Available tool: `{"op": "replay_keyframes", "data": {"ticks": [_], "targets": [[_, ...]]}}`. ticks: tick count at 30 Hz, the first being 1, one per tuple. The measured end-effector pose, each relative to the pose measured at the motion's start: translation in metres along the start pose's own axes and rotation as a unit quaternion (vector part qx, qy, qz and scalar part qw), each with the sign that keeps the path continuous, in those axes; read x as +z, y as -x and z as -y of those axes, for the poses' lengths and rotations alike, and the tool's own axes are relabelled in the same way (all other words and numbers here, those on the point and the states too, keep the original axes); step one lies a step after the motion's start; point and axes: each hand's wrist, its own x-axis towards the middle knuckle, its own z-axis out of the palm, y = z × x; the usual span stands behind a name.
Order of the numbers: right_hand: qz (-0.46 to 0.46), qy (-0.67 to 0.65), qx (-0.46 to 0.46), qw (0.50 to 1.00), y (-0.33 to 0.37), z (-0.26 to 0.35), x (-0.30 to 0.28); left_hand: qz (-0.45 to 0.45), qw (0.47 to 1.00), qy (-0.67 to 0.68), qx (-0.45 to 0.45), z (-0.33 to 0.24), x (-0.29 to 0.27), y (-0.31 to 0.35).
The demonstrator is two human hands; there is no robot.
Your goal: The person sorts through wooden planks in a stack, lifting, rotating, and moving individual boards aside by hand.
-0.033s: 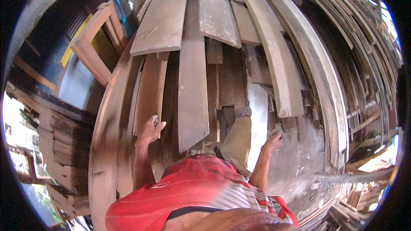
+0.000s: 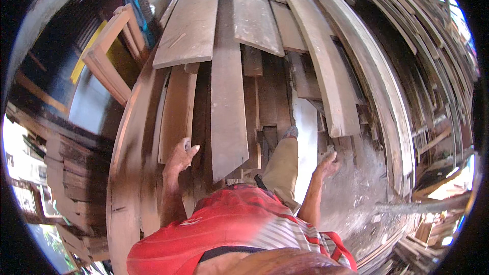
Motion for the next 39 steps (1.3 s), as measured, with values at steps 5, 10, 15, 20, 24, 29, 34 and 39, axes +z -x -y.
{"op": "replay_keyframes", "data": {"ticks": [5,10,15,20,24,29,34,39], "targets": [[-0.017,-0.043,-0.153,0.987,-0.011,0.023,-0.011,0.017,0.993,0.002,0.119,-0.036,0.018,0.001],[0.259,-0.119,0.019,0.958,-0.003,-0.032,0.008,-0.053,0.965,-0.025,0.257,-0.045,0.053,0.006],[0.367,0.41,-0.053,0.833,0.062,-0.216,-0.034,0.029,0.978,0.049,0.201,-0.035,0.091,0.013],[0.455,0.409,-0.033,0.79,0.115,-0.261,-0.085,-0.019,0.988,0.078,0.128,-0.013,0.108,0.041],[0.491,0.402,-0.049,0.771,0.108,-0.255,-0.081,0.079,0.98,0.128,0.132,-0.005,0.1,0.035],[0.533,0.383,-0.102,0.747,0.086,-0.232,-0.05,0.061,0.974,0.152,0.16,0.018,0.105,0.013],[0.571,0.396,-0.157,0.702,0.059,-0.216,-0.035,0.06,0.987,0.146,0.037,0.028,0.088,0.016],[0.579,0.432,-0.187,0.666,0.026,-0.198,-0.049,-0.243,0.968,0.042,-0.052,0.115,0.097,0.0]]}}
